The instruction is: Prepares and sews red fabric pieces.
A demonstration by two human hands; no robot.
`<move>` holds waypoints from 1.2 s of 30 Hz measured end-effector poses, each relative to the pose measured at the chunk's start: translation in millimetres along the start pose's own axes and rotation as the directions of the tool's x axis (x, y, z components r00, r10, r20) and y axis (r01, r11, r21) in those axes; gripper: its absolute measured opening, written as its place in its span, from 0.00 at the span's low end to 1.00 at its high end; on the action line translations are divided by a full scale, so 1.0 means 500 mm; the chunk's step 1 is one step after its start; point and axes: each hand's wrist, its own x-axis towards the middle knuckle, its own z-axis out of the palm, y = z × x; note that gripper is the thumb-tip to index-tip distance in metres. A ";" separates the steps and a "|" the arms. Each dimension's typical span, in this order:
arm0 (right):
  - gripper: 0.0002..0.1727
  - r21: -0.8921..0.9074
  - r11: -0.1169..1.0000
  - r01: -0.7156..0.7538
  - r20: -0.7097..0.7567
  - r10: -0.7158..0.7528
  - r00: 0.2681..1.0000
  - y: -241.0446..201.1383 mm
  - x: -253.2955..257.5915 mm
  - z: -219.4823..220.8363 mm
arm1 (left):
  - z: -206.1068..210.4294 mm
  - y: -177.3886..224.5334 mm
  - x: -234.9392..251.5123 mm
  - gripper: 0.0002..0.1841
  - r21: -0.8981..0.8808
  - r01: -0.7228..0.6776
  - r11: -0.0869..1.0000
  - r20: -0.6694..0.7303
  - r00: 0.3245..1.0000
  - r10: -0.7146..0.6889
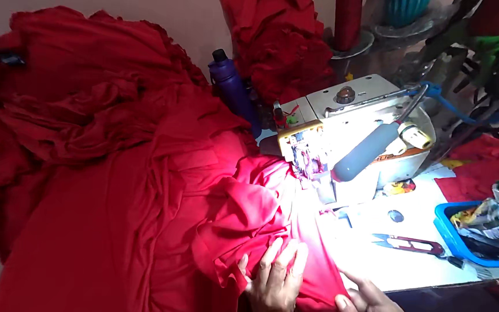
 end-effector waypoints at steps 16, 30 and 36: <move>0.19 -0.424 0.866 0.264 -0.092 -0.331 0.939 0.055 0.218 0.036 | 0.073 -0.059 0.203 0.14 -0.251 0.249 0.936 0.281 0.943 -0.176; 0.25 -0.488 0.823 0.290 0.051 -0.305 0.951 0.067 0.205 0.020 | 0.105 -0.094 0.231 0.17 -0.336 0.304 0.891 0.290 0.934 -0.209; 0.21 -0.453 0.822 0.345 0.139 -0.317 0.938 0.038 0.184 0.011 | 0.055 -0.081 0.225 0.16 -0.154 0.431 0.889 0.426 0.841 -0.334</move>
